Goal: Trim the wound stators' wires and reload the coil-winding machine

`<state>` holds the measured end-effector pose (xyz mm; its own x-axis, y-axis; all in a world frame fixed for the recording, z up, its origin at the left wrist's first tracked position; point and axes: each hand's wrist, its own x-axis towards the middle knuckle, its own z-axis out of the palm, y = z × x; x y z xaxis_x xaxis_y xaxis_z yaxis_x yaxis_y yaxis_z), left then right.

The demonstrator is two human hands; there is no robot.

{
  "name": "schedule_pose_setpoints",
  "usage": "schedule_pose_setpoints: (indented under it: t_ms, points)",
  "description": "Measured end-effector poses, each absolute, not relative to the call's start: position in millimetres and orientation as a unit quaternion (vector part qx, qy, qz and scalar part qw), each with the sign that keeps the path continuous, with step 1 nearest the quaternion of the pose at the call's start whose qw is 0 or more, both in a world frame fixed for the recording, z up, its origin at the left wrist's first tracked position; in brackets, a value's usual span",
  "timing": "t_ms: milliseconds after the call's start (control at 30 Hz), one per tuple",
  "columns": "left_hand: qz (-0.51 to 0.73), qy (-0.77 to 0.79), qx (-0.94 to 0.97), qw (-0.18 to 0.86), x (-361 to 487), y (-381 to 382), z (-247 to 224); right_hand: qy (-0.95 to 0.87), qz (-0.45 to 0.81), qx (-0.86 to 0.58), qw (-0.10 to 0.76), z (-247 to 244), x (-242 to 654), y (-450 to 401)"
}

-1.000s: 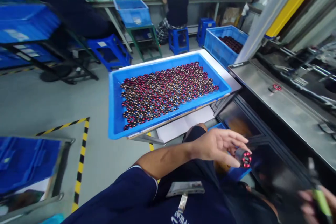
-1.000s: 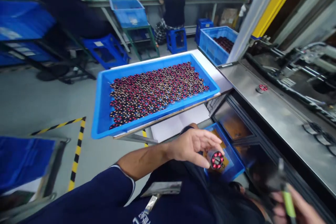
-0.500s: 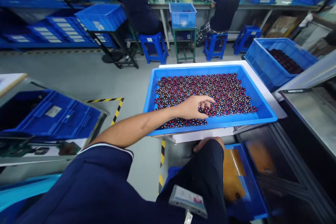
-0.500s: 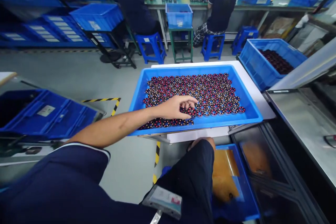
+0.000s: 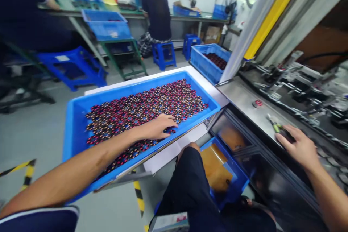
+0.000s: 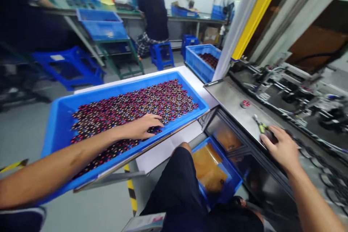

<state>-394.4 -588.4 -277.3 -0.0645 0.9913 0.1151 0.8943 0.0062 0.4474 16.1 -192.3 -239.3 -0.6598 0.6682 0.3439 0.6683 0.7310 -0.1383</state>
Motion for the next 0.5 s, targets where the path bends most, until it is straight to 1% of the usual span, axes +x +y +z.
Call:
schedule_pose_setpoints:
  t_ms: [100, 167, 233, 367, 500]
  points:
    - [0.226, 0.698, 0.675, 0.075, -394.9, -549.3, -233.7, -0.906, 0.011, -0.38, 0.187, -242.6, 7.7, -192.5]
    - [0.248, 0.688, 0.679, 0.061, -383.7, -498.6, -206.1, -0.901, 0.019, -0.391, 0.188, -244.6, -0.6, -191.9]
    - [0.272, 0.678, 0.68, 0.058, -363.6, -436.2, -189.0, -0.897, 0.025, -0.399, 0.189, -244.6, -8.1, -192.7]
    - [0.326, 0.644, 0.689, 0.07, -306.5, -329.2, -178.8, -0.898, 0.017, -0.398, 0.187, -234.1, -12.6, -206.7]
    - [0.421, 0.544, 0.722, 0.071, -255.1, -283.5, -176.7, -0.897, -0.011, -0.394, 0.199, -224.4, -9.6, -223.1]
